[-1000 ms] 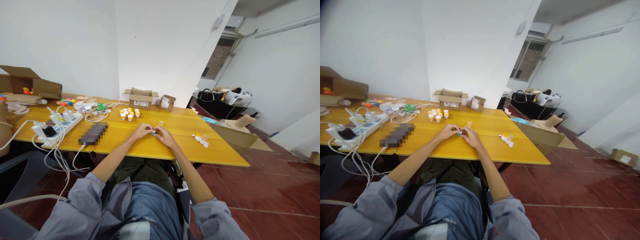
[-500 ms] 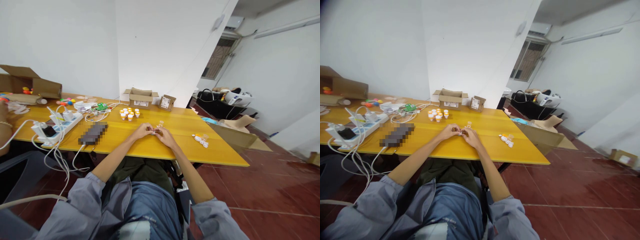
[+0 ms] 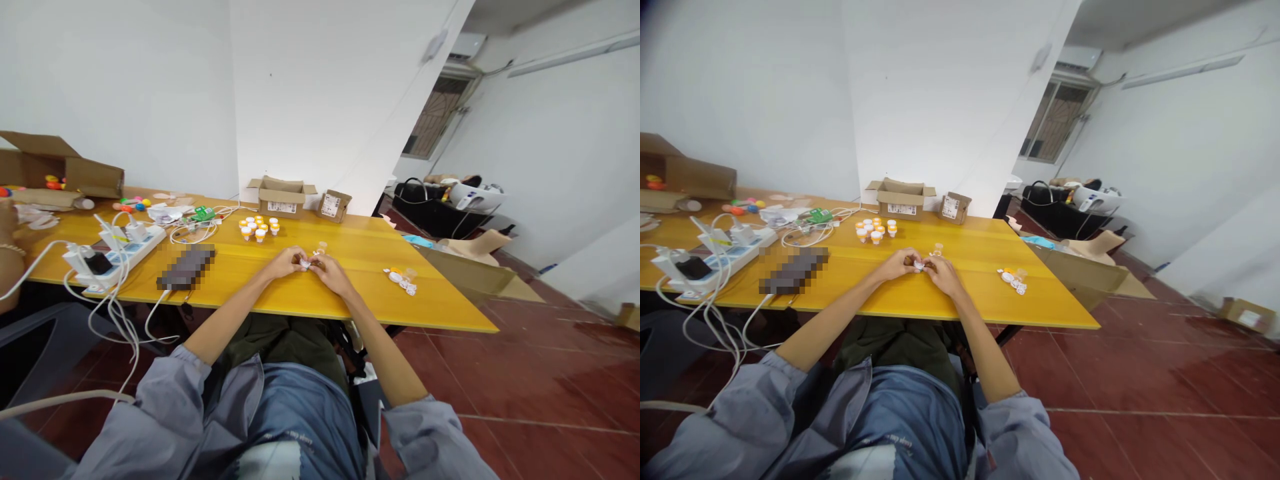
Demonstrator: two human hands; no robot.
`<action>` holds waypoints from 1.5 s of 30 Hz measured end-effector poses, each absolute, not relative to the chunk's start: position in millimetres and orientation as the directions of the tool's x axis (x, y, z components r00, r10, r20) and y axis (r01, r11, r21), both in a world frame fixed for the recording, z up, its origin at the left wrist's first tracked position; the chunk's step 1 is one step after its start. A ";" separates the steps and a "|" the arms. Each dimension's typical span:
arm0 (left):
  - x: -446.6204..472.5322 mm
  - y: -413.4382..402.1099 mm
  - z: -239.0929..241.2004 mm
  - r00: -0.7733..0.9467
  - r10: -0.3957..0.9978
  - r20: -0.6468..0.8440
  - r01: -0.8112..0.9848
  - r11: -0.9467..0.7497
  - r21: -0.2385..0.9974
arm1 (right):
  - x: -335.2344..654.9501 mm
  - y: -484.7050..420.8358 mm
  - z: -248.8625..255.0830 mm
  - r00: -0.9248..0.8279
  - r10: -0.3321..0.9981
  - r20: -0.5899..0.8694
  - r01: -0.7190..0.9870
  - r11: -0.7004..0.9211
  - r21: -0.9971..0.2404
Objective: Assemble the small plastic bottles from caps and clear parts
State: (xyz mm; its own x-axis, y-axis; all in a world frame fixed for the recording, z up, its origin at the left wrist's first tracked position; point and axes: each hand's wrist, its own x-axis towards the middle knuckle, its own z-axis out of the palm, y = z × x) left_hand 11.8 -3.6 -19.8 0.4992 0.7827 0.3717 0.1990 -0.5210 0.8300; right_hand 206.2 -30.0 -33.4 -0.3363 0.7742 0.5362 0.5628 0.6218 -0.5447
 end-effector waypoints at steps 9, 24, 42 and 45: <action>13.5 -3.7 -21.2 0.508 0.793 0.337 0.148 -0.466 0.872 | 205.9 -31.7 -32.8 -0.339 0.774 0.535 0.586 0.619 -0.523; 12.7 -0.4 -23.5 0.526 0.780 0.340 0.111 -0.459 0.882 | 204.2 -36.1 -26.3 -0.324 0.789 0.522 0.568 0.604 -0.559; 12.9 -3.2 -21.0 0.556 0.769 0.315 0.028 -0.396 0.918 | 202.4 -37.1 -22.8 -0.211 0.837 0.505 0.401 0.545 -0.736; 12.6 -3.7 -20.6 0.561 0.764 0.317 0.021 -0.396 0.918 | 203.0 -36.1 -22.2 -0.189 0.848 0.495 0.365 0.529 -0.766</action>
